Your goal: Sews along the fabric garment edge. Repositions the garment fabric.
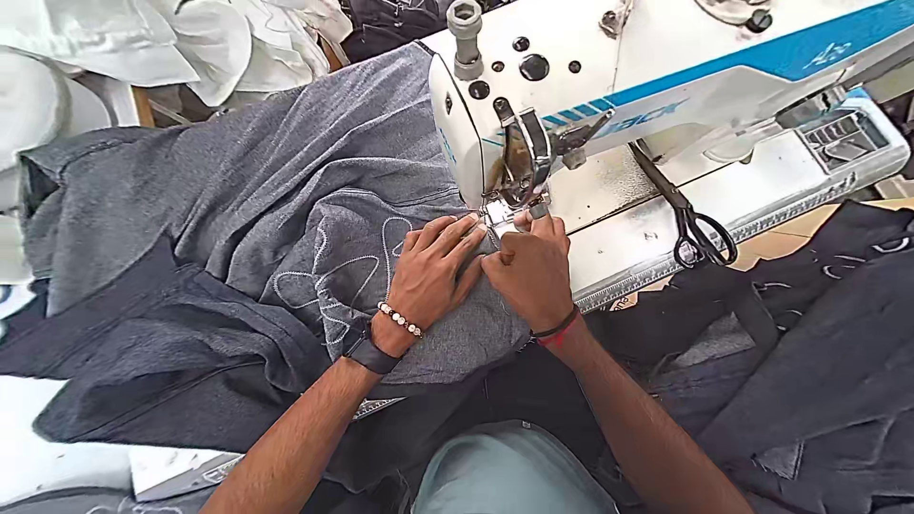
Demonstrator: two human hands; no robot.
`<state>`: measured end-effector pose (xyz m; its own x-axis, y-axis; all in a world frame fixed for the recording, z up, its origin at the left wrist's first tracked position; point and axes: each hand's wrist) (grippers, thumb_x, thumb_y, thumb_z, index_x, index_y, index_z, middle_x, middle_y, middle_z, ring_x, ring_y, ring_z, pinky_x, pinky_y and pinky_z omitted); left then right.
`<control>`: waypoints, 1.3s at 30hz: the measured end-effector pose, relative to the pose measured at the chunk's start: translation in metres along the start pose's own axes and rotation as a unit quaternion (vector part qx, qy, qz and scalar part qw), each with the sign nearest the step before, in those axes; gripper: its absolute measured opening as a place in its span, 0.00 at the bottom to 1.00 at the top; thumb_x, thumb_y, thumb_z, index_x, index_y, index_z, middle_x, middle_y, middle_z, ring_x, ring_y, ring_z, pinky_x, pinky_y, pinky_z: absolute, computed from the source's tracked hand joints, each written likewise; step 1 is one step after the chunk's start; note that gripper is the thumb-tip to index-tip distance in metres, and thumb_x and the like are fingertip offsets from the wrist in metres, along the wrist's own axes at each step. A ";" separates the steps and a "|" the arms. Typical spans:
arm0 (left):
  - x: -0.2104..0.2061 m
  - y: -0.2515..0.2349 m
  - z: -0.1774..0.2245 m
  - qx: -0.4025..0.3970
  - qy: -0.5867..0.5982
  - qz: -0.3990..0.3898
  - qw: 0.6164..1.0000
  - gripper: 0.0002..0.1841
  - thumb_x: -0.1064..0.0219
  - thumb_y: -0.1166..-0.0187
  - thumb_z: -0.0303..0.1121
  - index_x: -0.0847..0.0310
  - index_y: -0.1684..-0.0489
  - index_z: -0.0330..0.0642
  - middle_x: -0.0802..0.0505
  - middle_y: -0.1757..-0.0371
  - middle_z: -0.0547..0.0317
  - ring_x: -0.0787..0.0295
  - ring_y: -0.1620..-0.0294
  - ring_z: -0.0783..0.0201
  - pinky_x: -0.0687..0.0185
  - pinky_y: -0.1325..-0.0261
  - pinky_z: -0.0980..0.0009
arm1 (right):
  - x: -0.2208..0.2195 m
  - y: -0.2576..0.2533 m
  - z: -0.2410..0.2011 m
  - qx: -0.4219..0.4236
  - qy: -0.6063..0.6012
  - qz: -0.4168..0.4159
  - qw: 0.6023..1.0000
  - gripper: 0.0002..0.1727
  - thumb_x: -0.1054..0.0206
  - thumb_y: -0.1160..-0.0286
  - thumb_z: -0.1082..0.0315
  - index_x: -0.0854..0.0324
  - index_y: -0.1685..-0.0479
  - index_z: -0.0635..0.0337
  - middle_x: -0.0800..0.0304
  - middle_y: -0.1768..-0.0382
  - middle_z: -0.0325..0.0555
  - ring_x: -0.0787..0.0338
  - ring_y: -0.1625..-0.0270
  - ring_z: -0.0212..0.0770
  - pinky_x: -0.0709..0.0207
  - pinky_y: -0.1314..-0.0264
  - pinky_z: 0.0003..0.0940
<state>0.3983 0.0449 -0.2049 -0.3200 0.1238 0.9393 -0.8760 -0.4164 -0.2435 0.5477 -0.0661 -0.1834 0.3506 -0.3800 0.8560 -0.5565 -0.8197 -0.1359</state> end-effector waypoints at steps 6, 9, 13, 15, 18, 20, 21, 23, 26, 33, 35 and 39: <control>0.005 0.000 -0.002 -0.014 -0.014 -0.010 1.000 0.24 0.47 0.12 0.53 0.18 0.23 0.64 0.21 0.16 0.71 0.28 0.17 0.60 0.32 0.27 0.55 | 0.010 0.018 0.001 -0.052 -0.179 -0.030 0.982 0.15 0.29 0.29 0.55 0.14 0.54 0.57 0.11 0.50 0.43 0.10 0.58 0.40 0.14 0.61 0.43; 0.001 0.001 0.001 -0.002 -0.017 -0.001 1.000 0.23 0.47 0.12 0.53 0.18 0.22 0.66 0.21 0.16 0.70 0.30 0.17 0.60 0.35 0.22 0.55 | 0.009 0.045 0.005 -0.132 -0.279 -0.087 0.947 0.25 0.36 0.18 0.52 0.24 0.27 0.53 0.10 0.67 0.40 0.13 0.70 0.36 0.18 0.67 0.40; -0.002 0.001 0.005 0.008 -0.013 -0.005 1.000 0.24 0.47 0.12 0.55 0.18 0.22 0.65 0.21 0.16 0.67 0.32 0.15 0.58 0.41 0.17 0.53 | 0.016 0.061 0.003 -0.120 -0.345 -0.055 0.929 0.21 0.38 0.20 0.65 0.14 0.30 0.54 0.15 0.80 0.32 0.27 0.84 0.25 0.31 0.81 0.24; -0.003 0.001 0.007 0.009 -0.012 0.000 1.000 0.24 0.47 0.12 0.55 0.17 0.24 0.64 0.20 0.17 0.66 0.32 0.15 0.57 0.41 0.16 0.53 | 0.021 0.062 0.003 -0.104 -0.334 -0.049 0.936 0.22 0.39 0.20 0.66 0.14 0.29 0.54 0.16 0.81 0.30 0.30 0.85 0.23 0.34 0.82 0.24; -0.003 0.000 0.003 -0.008 -0.027 0.020 0.999 0.22 0.46 0.12 0.52 0.14 0.27 0.64 0.17 0.21 0.63 0.30 0.18 0.55 0.41 0.18 0.53 | 0.018 0.056 0.004 -0.091 -0.321 -0.045 0.942 0.22 0.39 0.20 0.65 0.14 0.28 0.55 0.17 0.82 0.29 0.31 0.85 0.23 0.34 0.82 0.23; -0.003 -0.004 -0.002 -0.032 -0.040 0.036 0.998 0.20 0.44 0.13 0.50 0.12 0.30 0.63 0.15 0.25 0.61 0.28 0.21 0.53 0.40 0.20 0.53 | 0.011 0.048 0.005 -0.096 -0.305 -0.044 0.946 0.22 0.39 0.20 0.65 0.13 0.29 0.53 0.17 0.81 0.31 0.29 0.84 0.25 0.32 0.81 0.26; -0.003 -0.005 -0.004 -0.043 -0.049 0.039 0.997 0.20 0.43 0.13 0.50 0.12 0.31 0.63 0.14 0.26 0.60 0.27 0.22 0.53 0.39 0.20 0.52 | 0.007 0.044 0.005 -0.099 -0.281 -0.048 0.953 0.22 0.39 0.21 0.65 0.13 0.29 0.51 0.17 0.81 0.31 0.28 0.84 0.27 0.31 0.80 0.28; 0.000 -0.005 -0.005 -0.053 -0.060 0.031 0.996 0.20 0.44 0.14 0.47 0.13 0.29 0.62 0.14 0.26 0.60 0.27 0.21 0.52 0.38 0.19 0.51 | 0.001 0.040 0.002 -0.101 -0.211 -0.058 0.970 0.23 0.39 0.22 0.63 0.15 0.28 0.49 0.16 0.81 0.34 0.22 0.82 0.33 0.26 0.77 0.36; -0.002 0.002 0.011 -0.009 -0.040 0.005 0.999 0.23 0.49 0.13 0.43 0.18 0.23 0.55 0.19 0.19 0.58 0.34 0.13 0.51 0.39 0.14 0.51 | 0.005 0.050 -0.005 -0.087 -0.136 -0.073 0.984 0.25 0.39 0.19 0.53 0.19 0.27 0.54 0.12 0.77 0.40 0.13 0.75 0.41 0.19 0.72 0.44; -0.004 0.008 0.014 0.027 -0.012 -0.017 0.999 0.27 0.52 0.12 0.48 0.25 0.16 0.59 0.25 0.13 0.62 0.41 0.09 0.55 0.48 0.09 0.51 | 0.019 0.082 -0.009 -0.097 -0.231 -0.074 0.965 0.21 0.42 0.16 0.59 0.15 0.32 0.59 0.12 0.77 0.33 0.18 0.79 0.27 0.22 0.76 0.27; -0.003 0.006 0.010 0.019 -0.020 -0.017 0.999 0.26 0.51 0.12 0.49 0.24 0.17 0.61 0.24 0.14 0.62 0.40 0.09 0.54 0.48 0.10 0.50 | 0.014 0.077 -0.011 -0.102 -0.233 -0.066 0.965 0.21 0.42 0.16 0.60 0.15 0.31 0.59 0.13 0.78 0.33 0.20 0.81 0.27 0.24 0.78 0.27; -0.002 0.005 0.002 -0.004 -0.029 0.004 1.000 0.23 0.49 0.12 0.47 0.19 0.22 0.62 0.21 0.17 0.62 0.35 0.13 0.53 0.46 0.13 0.50 | 0.004 0.067 -0.008 -0.088 -0.218 -0.046 0.971 0.23 0.41 0.18 0.61 0.16 0.29 0.61 0.12 0.78 0.36 0.19 0.81 0.29 0.23 0.77 0.29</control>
Point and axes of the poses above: each hand's wrist, its own y-axis away from the middle knuckle, its own x-axis out of the back of the hand, z = x × y
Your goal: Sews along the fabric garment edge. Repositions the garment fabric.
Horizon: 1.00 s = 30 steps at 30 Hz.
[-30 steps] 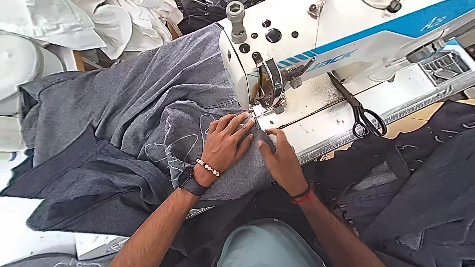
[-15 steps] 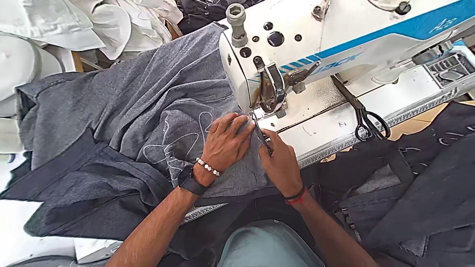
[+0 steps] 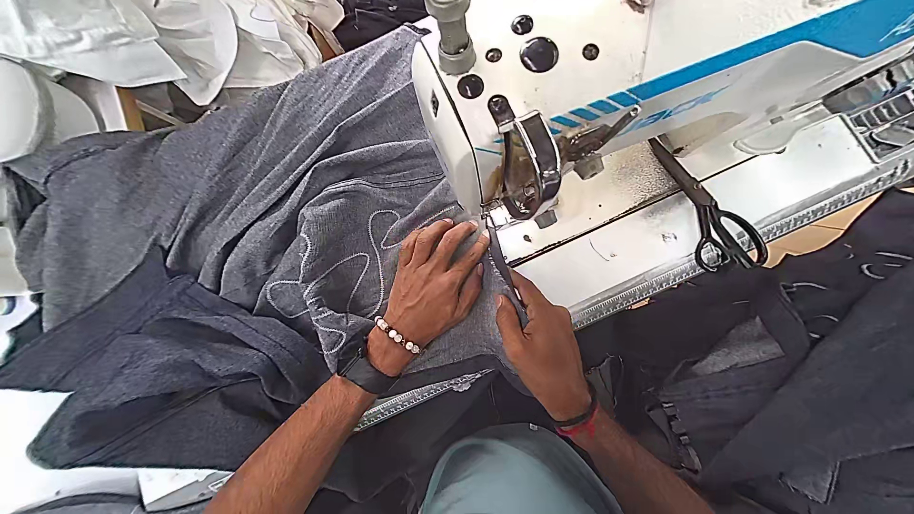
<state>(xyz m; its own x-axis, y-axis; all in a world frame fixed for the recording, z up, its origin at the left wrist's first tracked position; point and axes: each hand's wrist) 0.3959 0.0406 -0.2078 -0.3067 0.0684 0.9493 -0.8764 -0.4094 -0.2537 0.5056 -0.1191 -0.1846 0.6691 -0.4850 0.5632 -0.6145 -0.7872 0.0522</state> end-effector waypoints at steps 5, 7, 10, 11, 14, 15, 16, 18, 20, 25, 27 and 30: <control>0.001 -0.002 -0.003 -0.010 -0.006 -0.001 1.000 0.23 0.47 0.13 0.47 0.17 0.24 0.62 0.19 0.19 0.62 0.33 0.16 0.54 0.46 0.15 0.50 | 0.000 -0.006 0.000 0.002 0.029 0.010 1.000 0.24 0.39 0.21 0.61 0.15 0.28 0.58 0.12 0.78 0.36 0.20 0.81 0.30 0.25 0.77 0.30; 0.002 -0.002 -0.005 -0.013 -0.003 0.001 1.000 0.22 0.47 0.13 0.47 0.15 0.27 0.61 0.19 0.20 0.61 0.33 0.16 0.53 0.46 0.15 0.50 | 0.000 -0.008 -0.001 0.000 0.044 0.011 0.999 0.24 0.39 0.22 0.60 0.14 0.28 0.55 0.11 0.77 0.37 0.18 0.80 0.31 0.24 0.76 0.32; 0.002 -0.003 -0.006 -0.018 -0.003 0.007 1.000 0.21 0.46 0.14 0.47 0.13 0.30 0.62 0.18 0.21 0.61 0.31 0.18 0.53 0.44 0.16 0.51 | 0.001 -0.011 -0.002 -0.011 0.061 0.009 0.998 0.24 0.37 0.25 0.60 0.13 0.30 0.53 0.10 0.75 0.38 0.15 0.76 0.33 0.21 0.74 0.35; 0.002 -0.004 -0.007 -0.020 -0.003 0.008 1.000 0.21 0.45 0.14 0.47 0.13 0.30 0.62 0.17 0.22 0.61 0.30 0.19 0.53 0.44 0.17 0.51 | 0.000 -0.012 -0.002 -0.009 0.068 0.010 0.998 0.24 0.37 0.26 0.60 0.13 0.31 0.53 0.09 0.75 0.38 0.14 0.76 0.33 0.21 0.74 0.35; 0.002 -0.005 -0.008 -0.026 -0.007 0.010 1.000 0.21 0.46 0.13 0.47 0.13 0.30 0.62 0.17 0.23 0.61 0.30 0.19 0.53 0.44 0.16 0.51 | 0.000 -0.015 -0.002 -0.008 0.085 0.012 0.996 0.24 0.37 0.27 0.60 0.12 0.31 0.52 0.09 0.75 0.38 0.14 0.76 0.34 0.21 0.73 0.36; 0.002 -0.006 -0.008 -0.027 -0.009 0.009 1.000 0.21 0.46 0.13 0.47 0.13 0.29 0.62 0.16 0.23 0.61 0.30 0.19 0.53 0.44 0.16 0.51 | 0.000 -0.015 -0.002 -0.009 0.090 0.014 0.996 0.24 0.37 0.27 0.60 0.12 0.32 0.52 0.09 0.76 0.37 0.14 0.76 0.34 0.22 0.74 0.36; 0.002 -0.006 -0.009 -0.029 -0.010 0.010 0.999 0.21 0.45 0.14 0.47 0.13 0.29 0.62 0.16 0.24 0.61 0.29 0.20 0.53 0.44 0.17 0.51 | -0.001 -0.016 -0.003 -0.011 0.091 0.016 0.996 0.23 0.37 0.27 0.60 0.12 0.33 0.51 0.10 0.76 0.37 0.14 0.76 0.34 0.22 0.75 0.36; 0.002 -0.007 -0.010 -0.032 -0.011 0.009 0.999 0.21 0.45 0.13 0.47 0.13 0.29 0.62 0.15 0.24 0.61 0.29 0.20 0.53 0.44 0.17 0.51 | -0.001 -0.018 -0.003 -0.012 0.094 0.019 0.995 0.23 0.37 0.28 0.61 0.11 0.34 0.52 0.11 0.77 0.36 0.15 0.77 0.34 0.23 0.75 0.36; 0.002 -0.007 -0.010 -0.035 -0.013 0.010 0.999 0.20 0.45 0.14 0.47 0.13 0.30 0.63 0.15 0.25 0.61 0.29 0.20 0.53 0.44 0.17 0.51 | -0.002 -0.019 -0.003 -0.009 0.097 0.022 0.995 0.23 0.37 0.27 0.61 0.11 0.34 0.52 0.11 0.78 0.36 0.15 0.78 0.34 0.23 0.76 0.36; 0.003 -0.010 -0.012 -0.049 -0.016 0.021 0.998 0.19 0.43 0.14 0.47 0.11 0.32 0.62 0.14 0.27 0.60 0.27 0.23 0.53 0.44 0.19 0.52 | -0.002 -0.022 -0.002 -0.006 0.096 0.026 0.995 0.23 0.37 0.26 0.61 0.11 0.33 0.50 0.16 0.81 0.34 0.20 0.81 0.33 0.27 0.77 0.36; 0.004 -0.012 -0.013 -0.055 -0.013 0.019 0.998 0.18 0.42 0.14 0.48 0.10 0.34 0.63 0.13 0.28 0.60 0.27 0.23 0.53 0.44 0.19 0.51 | -0.002 -0.025 -0.002 -0.002 0.099 0.034 0.995 0.21 0.36 0.26 0.61 0.11 0.35 0.49 0.17 0.82 0.33 0.22 0.81 0.33 0.28 0.78 0.35; 0.005 -0.016 -0.015 -0.070 -0.011 0.019 0.997 0.17 0.41 0.15 0.48 0.08 0.37 0.62 0.12 0.30 0.59 0.26 0.24 0.53 0.41 0.22 0.52 | -0.003 -0.033 -0.003 -0.005 0.101 0.042 0.994 0.18 0.34 0.27 0.61 0.11 0.39 0.50 0.17 0.81 0.34 0.21 0.81 0.34 0.28 0.78 0.36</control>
Point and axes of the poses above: each hand's wrist, its own y-axis away from the middle knuckle, its own x-axis out of the back of the hand, z = x × y
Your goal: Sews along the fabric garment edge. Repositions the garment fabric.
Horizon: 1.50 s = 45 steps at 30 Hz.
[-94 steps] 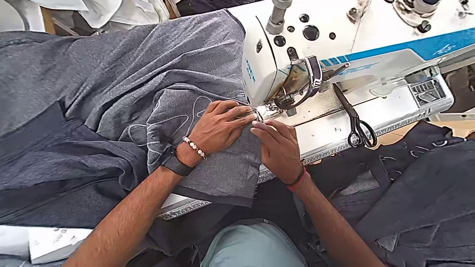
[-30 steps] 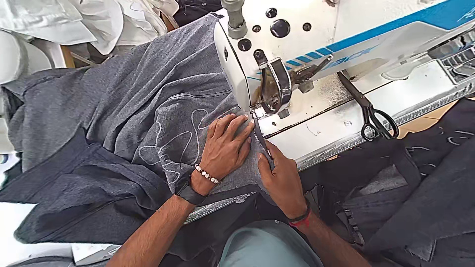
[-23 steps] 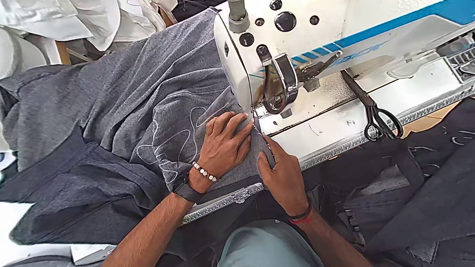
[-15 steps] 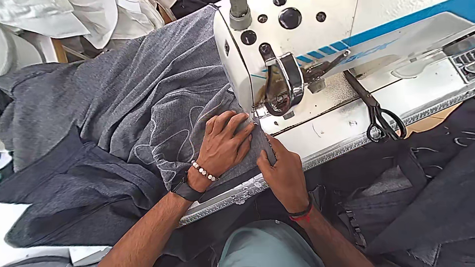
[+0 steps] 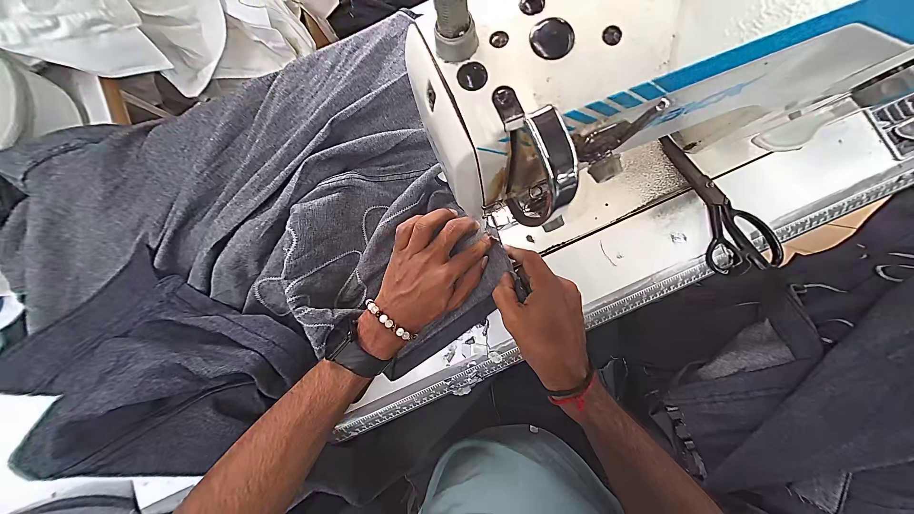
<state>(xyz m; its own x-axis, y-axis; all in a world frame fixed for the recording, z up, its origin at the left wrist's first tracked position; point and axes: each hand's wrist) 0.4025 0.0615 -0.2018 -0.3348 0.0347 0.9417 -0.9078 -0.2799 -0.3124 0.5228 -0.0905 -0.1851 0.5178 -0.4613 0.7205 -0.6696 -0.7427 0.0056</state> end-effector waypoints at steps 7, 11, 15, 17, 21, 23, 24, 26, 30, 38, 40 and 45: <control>0.004 -0.006 -0.006 -0.047 0.002 0.007 0.999 0.16 0.39 0.15 0.46 0.06 0.43 0.57 0.10 0.34 0.56 0.23 0.27 0.49 0.37 0.25 0.50 | -0.013 -0.025 -0.007 0.004 0.038 0.022 0.999 0.11 0.30 0.30 0.61 0.15 0.52 0.51 0.19 0.82 0.36 0.18 0.80 0.41 0.28 0.79 0.43; 0.001 0.007 0.021 0.069 0.037 -0.037 0.996 0.20 0.46 0.13 0.42 0.13 0.31 0.55 0.17 0.21 0.59 0.29 0.16 0.50 0.33 0.18 0.50 | -0.016 -0.032 -0.006 0.006 0.035 0.018 0.999 0.18 0.33 0.29 0.59 0.19 0.41 0.52 0.21 0.82 0.36 0.18 0.80 0.42 0.27 0.80 0.45; 0.002 0.009 -0.006 0.044 0.053 -0.054 0.996 0.24 0.48 0.14 0.52 0.18 0.23 0.61 0.18 0.19 0.61 0.35 0.12 0.50 0.46 0.11 0.43 | 0.008 -0.052 -0.001 0.027 0.031 -0.100 0.994 0.33 0.35 0.23 0.38 0.20 0.32 0.56 0.14 0.77 0.43 0.12 0.74 0.47 0.19 0.72 0.52; 0.004 0.007 -0.014 0.024 0.056 -0.059 0.996 0.24 0.47 0.14 0.52 0.19 0.22 0.65 0.19 0.19 0.62 0.36 0.11 0.51 0.48 0.10 0.43 | 0.025 -0.060 -0.002 0.035 0.132 -0.047 0.990 0.26 0.39 0.20 0.39 0.11 0.55 0.53 0.15 0.79 0.47 0.12 0.75 0.52 0.24 0.78 0.53; 0.003 0.008 -0.014 -0.001 0.044 -0.046 0.998 0.22 0.47 0.13 0.50 0.17 0.25 0.71 0.19 0.19 0.59 0.36 0.12 0.48 0.47 0.11 0.42 | 0.038 -0.048 0.004 0.020 0.229 0.058 0.972 0.27 0.42 0.18 0.43 0.22 0.82 0.51 0.21 0.84 0.44 0.16 0.77 0.51 0.32 0.79 0.50; 0.005 0.005 -0.007 -0.044 0.044 -0.035 0.997 0.21 0.46 0.14 0.44 0.15 0.27 0.67 0.17 0.21 0.57 0.31 0.15 0.48 0.40 0.14 0.45 | 0.024 -0.036 0.020 0.050 0.182 0.065 0.980 0.25 0.36 0.21 0.40 0.13 0.64 0.53 0.15 0.70 0.45 0.14 0.61 0.53 0.25 0.63 0.52; 0.007 0.001 -0.002 -0.068 0.052 -0.035 0.996 0.20 0.45 0.14 0.40 0.13 0.29 0.61 0.15 0.24 0.56 0.28 0.17 0.50 0.37 0.14 0.48 | 0.016 -0.032 0.026 0.057 0.169 0.071 0.981 0.25 0.34 0.25 0.39 0.13 0.56 0.53 0.15 0.63 0.46 0.16 0.55 0.54 0.27 0.58 0.53; 0.010 -0.010 0.010 -0.086 0.067 -0.033 0.994 0.17 0.43 0.15 0.34 0.10 0.37 0.51 0.09 0.33 0.56 0.17 0.26 0.55 0.23 0.23 0.57 | 0.005 -0.024 0.033 0.052 0.153 0.105 0.981 0.23 0.32 0.28 0.40 0.12 0.53 0.50 0.15 0.58 0.44 0.18 0.50 0.51 0.30 0.52 0.52; 0.012 -0.038 0.027 -0.068 0.041 0.011 0.997 0.12 0.39 0.13 0.33 0.14 0.40 0.44 0.06 0.41 0.54 0.06 0.47 0.55 0.11 0.50 0.61 | -0.002 -0.022 0.037 0.043 0.136 0.144 0.979 0.19 0.32 0.27 0.43 0.09 0.54 0.46 0.14 0.57 0.41 0.19 0.49 0.49 0.31 0.49 0.49; 0.005 -0.045 0.017 -0.098 0.023 0.050 0.994 0.09 0.35 0.16 0.30 0.11 0.45 0.44 0.06 0.63 0.56 0.07 0.59 0.56 0.14 0.57 0.61 | -0.002 -0.019 0.040 0.051 0.102 0.160 0.981 0.13 0.29 0.26 0.46 0.06 0.57 0.41 0.11 0.59 0.34 0.17 0.50 0.43 0.31 0.48 0.46; 0.003 -0.042 0.015 -0.099 0.025 0.054 0.993 0.09 0.34 0.16 0.30 0.11 0.45 0.44 0.05 0.61 0.56 0.06 0.57 0.56 0.13 0.54 0.61 | -0.002 -0.017 0.041 0.067 0.084 0.156 0.982 0.10 0.28 0.25 0.49 0.06 0.58 0.39 0.11 0.62 0.32 0.17 0.52 0.42 0.31 0.48 0.46; 0.003 -0.040 0.013 -0.117 0.028 0.023 0.992 0.12 0.37 0.16 0.28 0.09 0.43 0.47 0.03 0.50 0.58 0.07 0.44 0.57 0.15 0.41 0.60 | -0.003 -0.008 0.044 0.128 0.101 0.154 0.975 0.09 0.30 0.23 0.55 0.04 0.55 0.40 0.10 0.61 0.35 0.17 0.53 0.43 0.31 0.50 0.44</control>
Point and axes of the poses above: each hand's wrist, its own y-axis away from the middle knuckle, its own x-axis out of the back of the hand, z = x × y
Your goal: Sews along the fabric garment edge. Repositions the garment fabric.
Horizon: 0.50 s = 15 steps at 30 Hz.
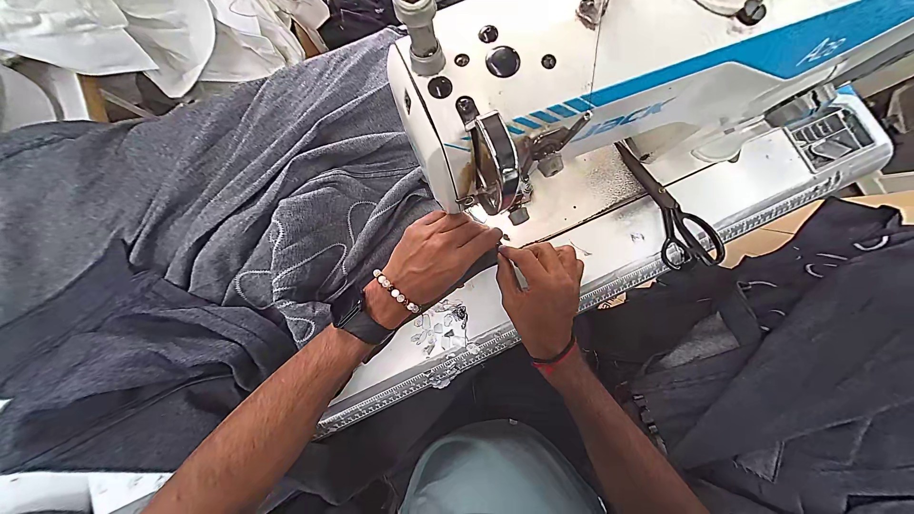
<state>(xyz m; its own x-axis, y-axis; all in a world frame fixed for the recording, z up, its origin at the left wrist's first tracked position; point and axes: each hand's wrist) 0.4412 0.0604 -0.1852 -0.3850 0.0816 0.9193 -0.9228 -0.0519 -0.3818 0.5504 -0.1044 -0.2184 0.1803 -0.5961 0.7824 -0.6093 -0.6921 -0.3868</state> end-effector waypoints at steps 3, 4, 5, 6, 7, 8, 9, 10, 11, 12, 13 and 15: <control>0.000 0.007 -0.002 -0.007 0.008 -0.021 1.000 0.15 0.39 0.15 0.30 0.08 0.40 0.51 0.05 0.39 0.61 0.11 0.35 0.58 0.21 0.32 0.60 | 0.004 0.004 0.000 0.008 -0.005 -0.012 1.000 0.12 0.32 0.25 0.59 0.04 0.50 0.41 0.12 0.60 0.39 0.17 0.53 0.43 0.29 0.51 0.44; 0.000 0.009 -0.002 -0.008 0.008 -0.026 1.000 0.15 0.40 0.15 0.31 0.08 0.39 0.52 0.06 0.36 0.62 0.13 0.33 0.58 0.23 0.30 0.59 | 0.005 0.004 0.001 -0.006 -0.026 -0.007 1.000 0.12 0.33 0.25 0.61 0.03 0.51 0.43 0.11 0.60 0.39 0.16 0.54 0.43 0.27 0.51 0.44; 0.000 0.012 -0.002 -0.011 0.005 -0.030 0.999 0.16 0.40 0.15 0.32 0.09 0.37 0.52 0.07 0.34 0.62 0.15 0.31 0.57 0.25 0.29 0.58 | 0.007 0.002 0.001 -0.028 -0.048 0.000 0.998 0.12 0.33 0.25 0.62 0.04 0.51 0.45 0.09 0.60 0.39 0.14 0.53 0.42 0.23 0.50 0.44; 0.000 0.014 -0.002 -0.013 -0.001 -0.034 0.999 0.17 0.41 0.14 0.33 0.10 0.35 0.53 0.08 0.31 0.62 0.16 0.29 0.56 0.26 0.28 0.57 | 0.009 -0.001 0.002 -0.049 -0.064 0.003 0.997 0.11 0.32 0.23 0.61 0.05 0.50 0.48 0.08 0.59 0.38 0.12 0.54 0.41 0.21 0.50 0.42; 0.001 0.017 -0.002 -0.013 -0.008 -0.038 0.999 0.18 0.41 0.15 0.33 0.11 0.33 0.53 0.09 0.29 0.62 0.18 0.28 0.54 0.28 0.27 0.56 | 0.011 -0.006 0.002 -0.070 -0.066 -0.005 0.995 0.12 0.32 0.22 0.58 0.06 0.50 0.48 0.07 0.60 0.37 0.12 0.54 0.40 0.20 0.50 0.41; 0.001 0.019 0.000 -0.010 -0.014 -0.040 0.999 0.18 0.41 0.15 0.32 0.11 0.32 0.54 0.10 0.28 0.61 0.19 0.26 0.53 0.29 0.26 0.55 | 0.011 -0.010 0.001 -0.088 -0.062 -0.022 0.994 0.12 0.31 0.21 0.55 0.05 0.51 0.47 0.07 0.60 0.35 0.12 0.54 0.40 0.20 0.49 0.42; 0.001 0.020 0.001 -0.006 -0.019 -0.038 0.999 0.19 0.41 0.15 0.32 0.12 0.31 0.54 0.11 0.28 0.61 0.19 0.27 0.53 0.30 0.26 0.54 | 0.011 -0.014 -0.001 -0.103 -0.059 -0.038 0.992 0.12 0.29 0.21 0.51 0.04 0.54 0.45 0.07 0.61 0.34 0.13 0.53 0.41 0.23 0.49 0.43; -0.001 0.021 0.002 -0.001 -0.024 -0.031 0.999 0.18 0.41 0.15 0.32 0.11 0.32 0.54 0.10 0.29 0.61 0.19 0.28 0.53 0.30 0.25 0.54 | 0.011 -0.017 -0.003 -0.115 -0.051 -0.051 0.991 0.13 0.28 0.23 0.48 0.04 0.56 0.42 0.08 0.62 0.33 0.14 0.52 0.42 0.24 0.49 0.45; -0.002 0.022 0.002 0.006 -0.026 -0.024 0.999 0.18 0.41 0.15 0.32 0.11 0.33 0.55 0.10 0.30 0.62 0.19 0.28 0.53 0.31 0.26 0.55 | 0.010 -0.020 -0.006 -0.125 -0.045 -0.063 0.989 0.12 0.28 0.24 0.47 0.04 0.59 0.41 0.09 0.64 0.32 0.15 0.53 0.42 0.27 0.49 0.47; -0.003 0.022 0.003 0.015 -0.025 -0.018 0.999 0.18 0.41 0.15 0.33 0.10 0.34 0.55 0.09 0.31 0.62 0.18 0.29 0.54 0.31 0.26 0.55 | 0.009 -0.022 -0.008 -0.132 -0.037 -0.073 0.988 0.12 0.27 0.25 0.46 0.05 0.62 0.40 0.10 0.66 0.31 0.16 0.53 0.43 0.28 0.48 0.48; -0.003 0.024 0.004 0.026 -0.022 -0.014 0.999 0.17 0.41 0.15 0.34 0.10 0.34 0.54 0.09 0.31 0.64 0.18 0.28 0.54 0.31 0.26 0.55 | 0.008 -0.023 -0.010 -0.132 -0.026 -0.078 0.988 0.12 0.27 0.26 0.46 0.05 0.64 0.40 0.11 0.67 0.31 0.17 0.53 0.44 0.30 0.48 0.49; -0.004 0.024 0.004 0.037 -0.022 -0.015 0.999 0.17 0.41 0.15 0.35 0.10 0.34 0.54 0.09 0.30 0.65 0.19 0.26 0.55 0.31 0.24 0.55 | 0.003 -0.022 -0.014 -0.103 0.006 -0.063 0.993 0.10 0.28 0.28 0.49 0.07 0.66 0.41 0.13 0.68 0.32 0.18 0.53 0.44 0.31 0.51 0.48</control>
<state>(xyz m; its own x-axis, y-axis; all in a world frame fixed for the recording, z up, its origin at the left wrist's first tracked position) 0.4201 0.0547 -0.1977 -0.3548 0.0404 0.9341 -0.9295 -0.1228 -0.3478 0.5534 -0.0853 -0.2011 0.2567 -0.5032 0.8251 -0.7277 -0.6625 -0.1776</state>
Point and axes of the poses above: each hand's wrist, its own y-axis away from the middle knuckle, its own x-axis out of the back of the hand, z = x × y
